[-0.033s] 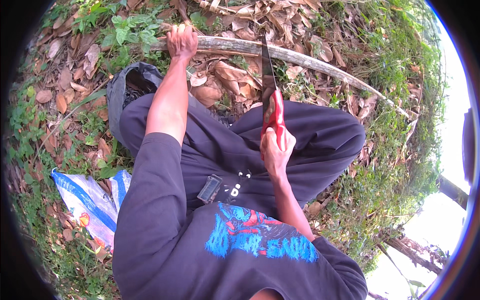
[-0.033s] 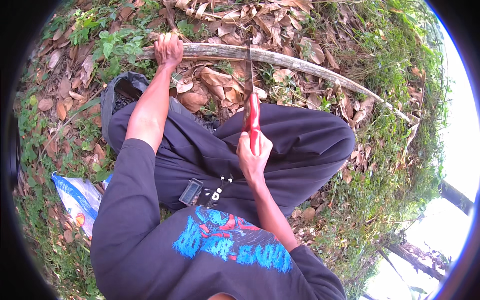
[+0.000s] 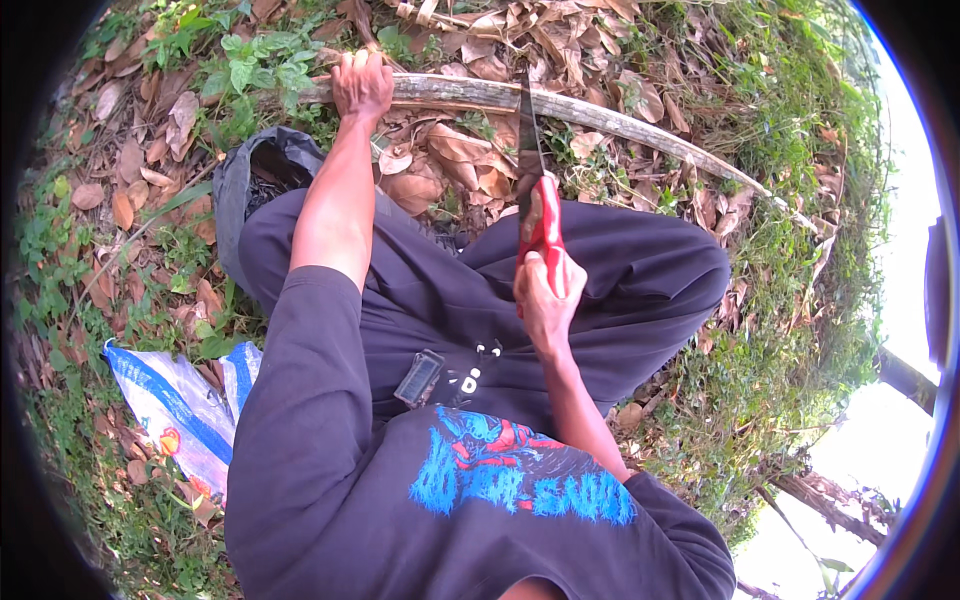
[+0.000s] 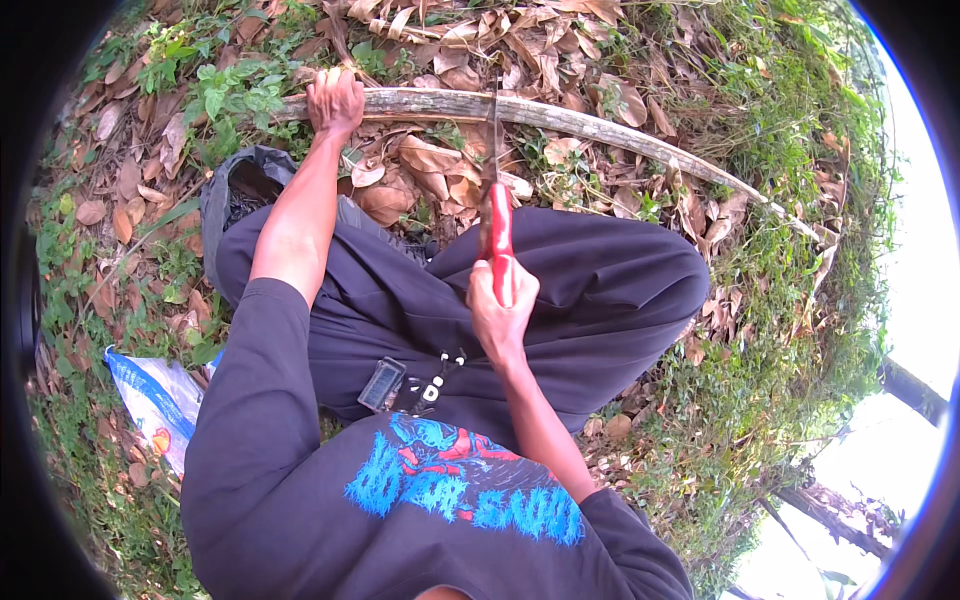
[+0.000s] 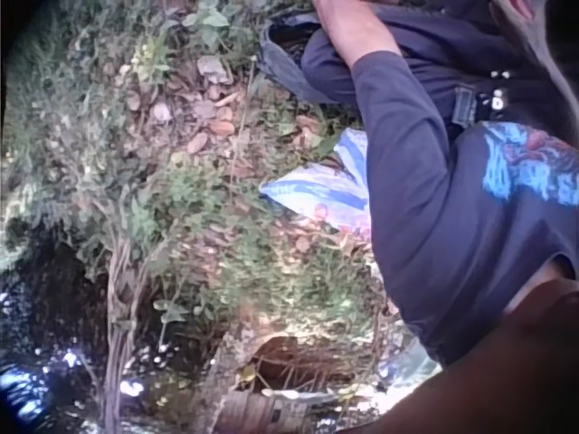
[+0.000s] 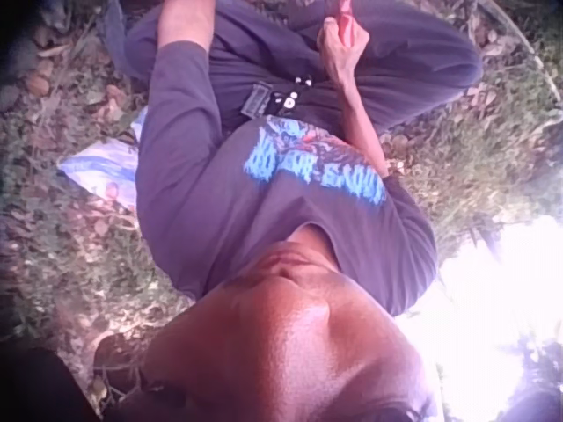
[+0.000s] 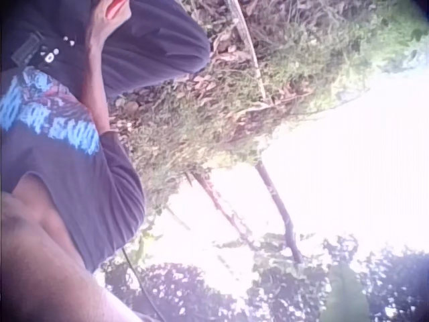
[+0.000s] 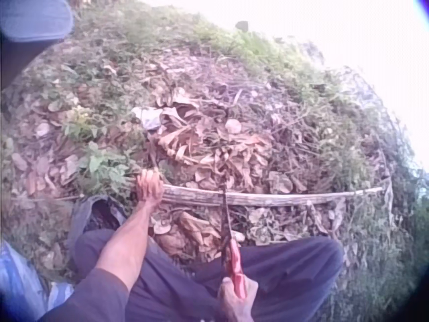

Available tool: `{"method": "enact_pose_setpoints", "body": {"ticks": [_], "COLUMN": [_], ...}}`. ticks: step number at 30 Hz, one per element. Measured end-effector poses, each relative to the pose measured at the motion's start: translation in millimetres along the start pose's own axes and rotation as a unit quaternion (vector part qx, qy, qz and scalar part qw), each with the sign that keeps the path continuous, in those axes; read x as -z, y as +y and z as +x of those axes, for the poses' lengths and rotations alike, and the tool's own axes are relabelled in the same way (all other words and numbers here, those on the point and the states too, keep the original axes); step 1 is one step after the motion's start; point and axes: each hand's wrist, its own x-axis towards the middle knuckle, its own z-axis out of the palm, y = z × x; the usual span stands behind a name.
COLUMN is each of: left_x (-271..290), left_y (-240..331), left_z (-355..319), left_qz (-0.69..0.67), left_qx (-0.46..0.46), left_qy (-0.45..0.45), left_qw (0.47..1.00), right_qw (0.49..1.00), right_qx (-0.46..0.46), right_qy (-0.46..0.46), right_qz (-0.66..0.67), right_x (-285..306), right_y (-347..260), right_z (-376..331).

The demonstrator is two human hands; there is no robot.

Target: The person sits on the ground and uses a red hand saw to cut a long, thin branch. They hold the branch steady with their left hand while sawing with their right hand, making repetitive back-and-forth motions to advance the cut.

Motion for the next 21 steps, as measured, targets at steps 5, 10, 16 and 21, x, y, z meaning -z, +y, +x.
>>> {"method": "enact_pose_setpoints", "body": {"ticks": [5, 10, 16, 21], "left_x": [1.4, 4.1, -1.8, 4.9], "left_y": [-2.7, 2.9, -6.1, 2.0], "left_z": [1.8, 0.2, 0.6, -3.8], "left_qz": [-0.01, -0.01, -0.012, -0.007], "left_qx": [-0.002, 0.011, 0.011, 0.012], "left_qy": [0.01, 0.006, -0.005, -0.007], "left_qw": [1.0, 1.0, 1.0, 1.0], "right_qw": [1.0, 0.999, 0.997, 0.993], "right_qx": [0.007, 0.022, 0.066, 0.095], "right_qy": [0.012, 0.029, 0.025, 0.028], "right_qz": [-0.001, -0.007, -0.036, -0.056], "right_x": [-21.8, 16.5, -5.9, -16.1], "right_y": [-4.8, -0.3, 13.1, 21.3], "right_z": [0.1, -1.8, 44.2, 87.2]}}
